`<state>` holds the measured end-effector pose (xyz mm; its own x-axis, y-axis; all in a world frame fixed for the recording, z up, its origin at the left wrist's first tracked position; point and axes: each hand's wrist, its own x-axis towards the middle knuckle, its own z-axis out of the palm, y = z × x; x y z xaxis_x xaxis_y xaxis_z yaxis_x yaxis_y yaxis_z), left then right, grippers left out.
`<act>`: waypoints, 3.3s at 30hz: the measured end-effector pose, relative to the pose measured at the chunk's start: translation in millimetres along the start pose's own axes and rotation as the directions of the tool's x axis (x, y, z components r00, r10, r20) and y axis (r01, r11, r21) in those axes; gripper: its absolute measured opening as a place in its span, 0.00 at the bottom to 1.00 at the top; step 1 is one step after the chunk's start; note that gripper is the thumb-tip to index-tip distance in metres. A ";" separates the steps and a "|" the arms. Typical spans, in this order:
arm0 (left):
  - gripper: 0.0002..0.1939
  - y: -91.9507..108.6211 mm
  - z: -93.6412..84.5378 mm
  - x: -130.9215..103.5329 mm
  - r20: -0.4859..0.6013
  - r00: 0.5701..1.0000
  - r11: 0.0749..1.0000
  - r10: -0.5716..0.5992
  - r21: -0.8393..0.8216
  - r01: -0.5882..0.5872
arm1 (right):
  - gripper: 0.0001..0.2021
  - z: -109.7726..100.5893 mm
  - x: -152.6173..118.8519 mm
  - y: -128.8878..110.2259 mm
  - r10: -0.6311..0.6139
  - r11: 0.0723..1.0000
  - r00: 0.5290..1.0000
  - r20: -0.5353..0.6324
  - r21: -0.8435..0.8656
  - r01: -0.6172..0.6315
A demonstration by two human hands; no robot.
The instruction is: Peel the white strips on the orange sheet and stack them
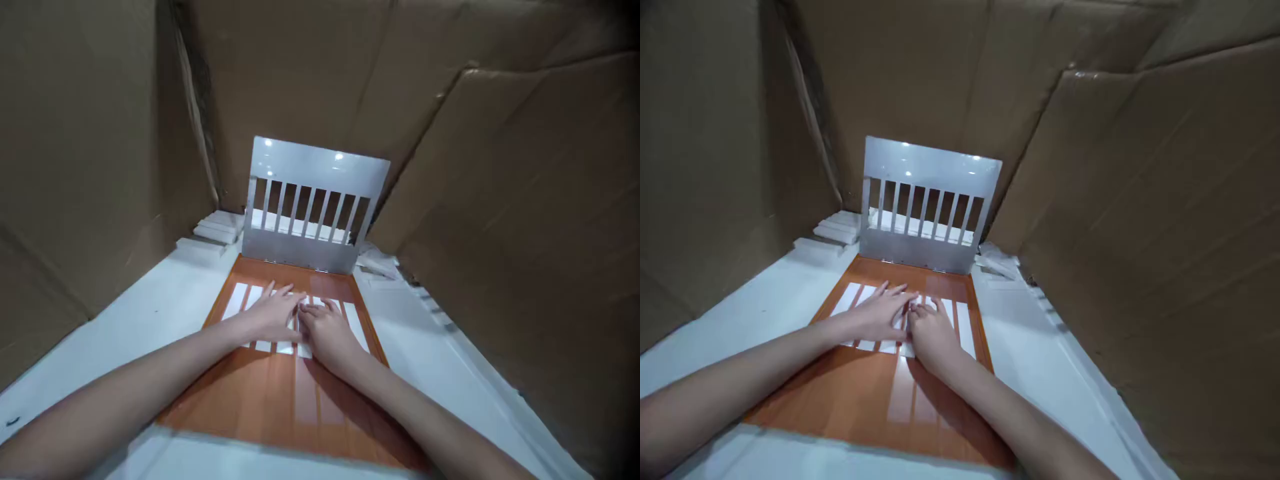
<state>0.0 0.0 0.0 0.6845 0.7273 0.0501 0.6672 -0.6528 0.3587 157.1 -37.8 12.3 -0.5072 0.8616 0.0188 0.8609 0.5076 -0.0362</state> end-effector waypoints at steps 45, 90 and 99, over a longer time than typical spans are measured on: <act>0.35 -4.2 -3.2 -2.8 0.051 0.999 1.000 0.003 -0.009 -0.003 | 0.03 -33.9 -27.1 -7.2 -0.153 0.817 0.964 0.216 0.577 0.001; 0.34 -5.7 -2.3 -1.2 0.057 0.998 0.999 -0.009 -0.039 0.012 | 0.07 -36.7 -16.9 10.6 -0.002 0.663 0.987 0.161 0.739 -0.119; 0.30 -7.7 -2.3 -0.2 0.043 0.999 0.999 0.003 -0.045 -0.001 | 0.05 -36.2 -12.3 14.8 0.041 0.797 0.999 -0.018 0.603 -0.021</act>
<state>-5.9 5.3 -0.6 0.6984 0.7157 0.0106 0.6528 -0.6430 0.4005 177.6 -40.8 47.7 -0.4708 0.8815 0.0357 0.6727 0.3848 -0.6320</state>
